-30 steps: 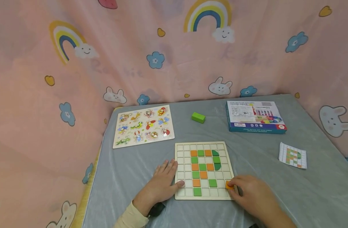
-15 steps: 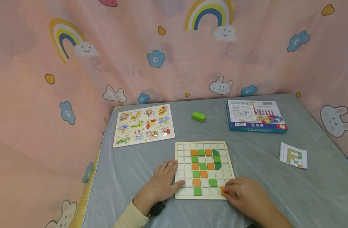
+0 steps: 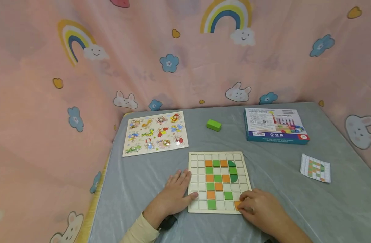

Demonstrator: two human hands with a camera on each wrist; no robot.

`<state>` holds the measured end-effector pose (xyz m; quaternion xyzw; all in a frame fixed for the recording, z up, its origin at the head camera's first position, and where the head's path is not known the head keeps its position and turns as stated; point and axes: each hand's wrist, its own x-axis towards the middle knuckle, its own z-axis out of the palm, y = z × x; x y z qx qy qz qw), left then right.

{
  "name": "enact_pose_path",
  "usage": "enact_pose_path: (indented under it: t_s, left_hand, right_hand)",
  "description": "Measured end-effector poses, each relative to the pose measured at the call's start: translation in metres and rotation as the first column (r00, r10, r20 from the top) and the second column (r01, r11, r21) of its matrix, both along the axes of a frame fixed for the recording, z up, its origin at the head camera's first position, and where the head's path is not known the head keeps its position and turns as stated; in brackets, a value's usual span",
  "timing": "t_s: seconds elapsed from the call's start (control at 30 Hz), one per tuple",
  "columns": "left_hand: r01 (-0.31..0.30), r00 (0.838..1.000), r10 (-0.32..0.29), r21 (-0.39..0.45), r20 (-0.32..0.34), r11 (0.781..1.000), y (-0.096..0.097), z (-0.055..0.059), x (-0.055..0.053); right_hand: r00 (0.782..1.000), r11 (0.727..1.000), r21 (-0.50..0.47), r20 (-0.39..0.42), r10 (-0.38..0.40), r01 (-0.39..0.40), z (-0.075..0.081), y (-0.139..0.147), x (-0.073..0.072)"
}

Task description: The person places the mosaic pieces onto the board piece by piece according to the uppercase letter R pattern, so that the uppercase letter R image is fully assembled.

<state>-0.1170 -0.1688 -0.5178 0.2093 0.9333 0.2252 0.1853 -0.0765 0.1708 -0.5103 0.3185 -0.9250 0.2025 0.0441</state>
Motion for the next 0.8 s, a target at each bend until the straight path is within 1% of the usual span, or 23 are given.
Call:
enact_pose_path:
  t_s: [0.03,0.1,0.17,0.23,0.3,0.37,0.47,0.53,0.63,0.73,0.8]
  left_hand:
    - [0.001,1.0,-0.001,-0.009,0.008,1.0,0.001,0.002,0.0]
    - [0.006,1.0,-0.006,-0.029,0.011,1.0,0.002,0.006,-0.001]
    - [0.015,1.0,-0.015,-0.045,-0.008,0.999,0.003,0.01,-0.003]
    - [0.03,0.998,-0.033,-0.05,-0.047,0.998,0.003,0.015,-0.005]
    - [0.049,0.993,-0.055,-0.056,-0.105,0.997,0.004,0.02,-0.009]
    - [0.07,0.984,-0.078,-0.051,-0.163,0.996,0.004,0.026,-0.011]
    - [0.107,0.965,-0.117,-0.058,-0.236,0.993,0.005,0.033,-0.013]
    - [0.133,0.952,-0.147,-0.069,-0.27,0.989,0.005,0.036,-0.013]
    - [0.16,0.936,-0.182,-0.095,-0.302,0.983,0.005,0.039,-0.011]
    - [0.17,0.929,-0.198,-0.116,-0.312,0.979,0.005,0.041,-0.01]
    - [0.173,0.928,-0.203,-0.123,-0.312,0.977,0.005,0.041,-0.01]
  right_hand:
    - [1.0,1.0,0.021,0.008,-0.021,0.021,0.002,0.0,-0.001]
    - [0.998,0.996,0.058,-0.003,-0.066,0.066,0.006,0.0,-0.006]
    - [0.993,0.988,0.103,-0.009,-0.114,0.114,0.012,0.001,-0.013]
    - [0.99,0.981,0.133,-0.021,-0.14,0.141,0.018,0.0,-0.021]
    - [0.99,0.982,0.128,-0.03,-0.138,0.141,0.022,0.0,-0.029]
    - [0.991,0.983,0.129,-0.04,-0.127,0.131,0.025,-0.001,-0.037]
    - [0.992,0.983,0.15,-0.075,-0.098,0.109,0.024,-0.003,-0.046]
    - [0.992,0.981,0.169,-0.095,-0.082,0.097,0.022,-0.005,-0.051]
    - [0.993,0.979,0.187,-0.097,-0.066,0.083,0.021,-0.007,-0.054]
    - [0.995,0.979,0.189,-0.083,-0.061,0.075,0.021,-0.01,-0.056]
    - [0.996,0.979,0.191,-0.074,-0.057,0.071,0.022,-0.011,-0.056]
